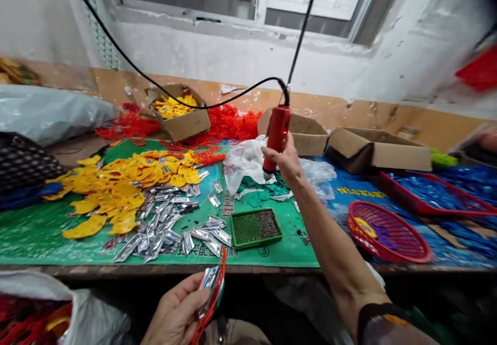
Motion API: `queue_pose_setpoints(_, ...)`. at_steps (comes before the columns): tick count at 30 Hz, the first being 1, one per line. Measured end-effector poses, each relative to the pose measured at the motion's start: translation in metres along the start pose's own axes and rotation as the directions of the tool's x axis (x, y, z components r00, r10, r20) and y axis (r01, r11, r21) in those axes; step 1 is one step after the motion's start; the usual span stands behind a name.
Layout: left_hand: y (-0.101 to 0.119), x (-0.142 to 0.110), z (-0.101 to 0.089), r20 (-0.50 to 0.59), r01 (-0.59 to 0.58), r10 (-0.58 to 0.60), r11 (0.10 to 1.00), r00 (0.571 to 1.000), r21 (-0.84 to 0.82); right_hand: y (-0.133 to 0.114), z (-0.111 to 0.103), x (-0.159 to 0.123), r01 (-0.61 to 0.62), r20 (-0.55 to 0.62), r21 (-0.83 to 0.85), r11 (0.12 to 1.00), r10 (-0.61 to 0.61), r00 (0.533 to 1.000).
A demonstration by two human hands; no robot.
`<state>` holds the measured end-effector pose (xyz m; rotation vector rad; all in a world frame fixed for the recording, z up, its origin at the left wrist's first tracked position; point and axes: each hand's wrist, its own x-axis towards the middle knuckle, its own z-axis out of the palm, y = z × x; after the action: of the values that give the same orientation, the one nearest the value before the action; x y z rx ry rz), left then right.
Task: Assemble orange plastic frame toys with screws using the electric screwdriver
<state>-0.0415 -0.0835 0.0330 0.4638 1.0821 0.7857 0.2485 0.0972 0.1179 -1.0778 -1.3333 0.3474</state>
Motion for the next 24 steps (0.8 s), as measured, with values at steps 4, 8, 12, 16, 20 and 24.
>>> queue_pose_setpoints(4,-0.001,0.001,0.014,0.002,-0.064,0.064,0.998,0.998,0.029,0.004,0.01,0.008,-0.06,-0.017,0.243,0.968,0.066,0.998)
queue_pose_setpoints(8,-0.01,0.014,0.01,-0.029,-0.144,0.151,0.976,0.988,0.165,-0.014,0.016,0.004,-0.216,0.114,0.284,0.934,0.191,0.975)
queue_pose_setpoints(12,-0.014,0.023,0.008,-0.033,-0.17,0.18,0.963,0.983,0.208,-0.036,0.019,-0.015,-0.378,0.296,0.323,0.867,0.287,0.911)
queue_pose_setpoints(16,-0.011,0.026,0.014,-0.049,-0.143,0.154,0.973,0.987,0.179,-0.044,0.023,-0.036,-0.461,0.369,0.387,0.799,0.325,0.871)
queue_pose_setpoints(20,-0.004,0.024,0.026,-0.077,-0.118,0.13,0.984,0.989,0.134,-0.038,0.032,-0.052,-0.498,0.332,0.402,0.768,0.385,0.861)
queue_pose_setpoints(24,0.002,0.018,0.034,-0.123,-0.114,0.114,0.993,0.986,0.011,-0.024,0.042,-0.065,-0.46,0.262,0.387,0.799,0.383,0.886)
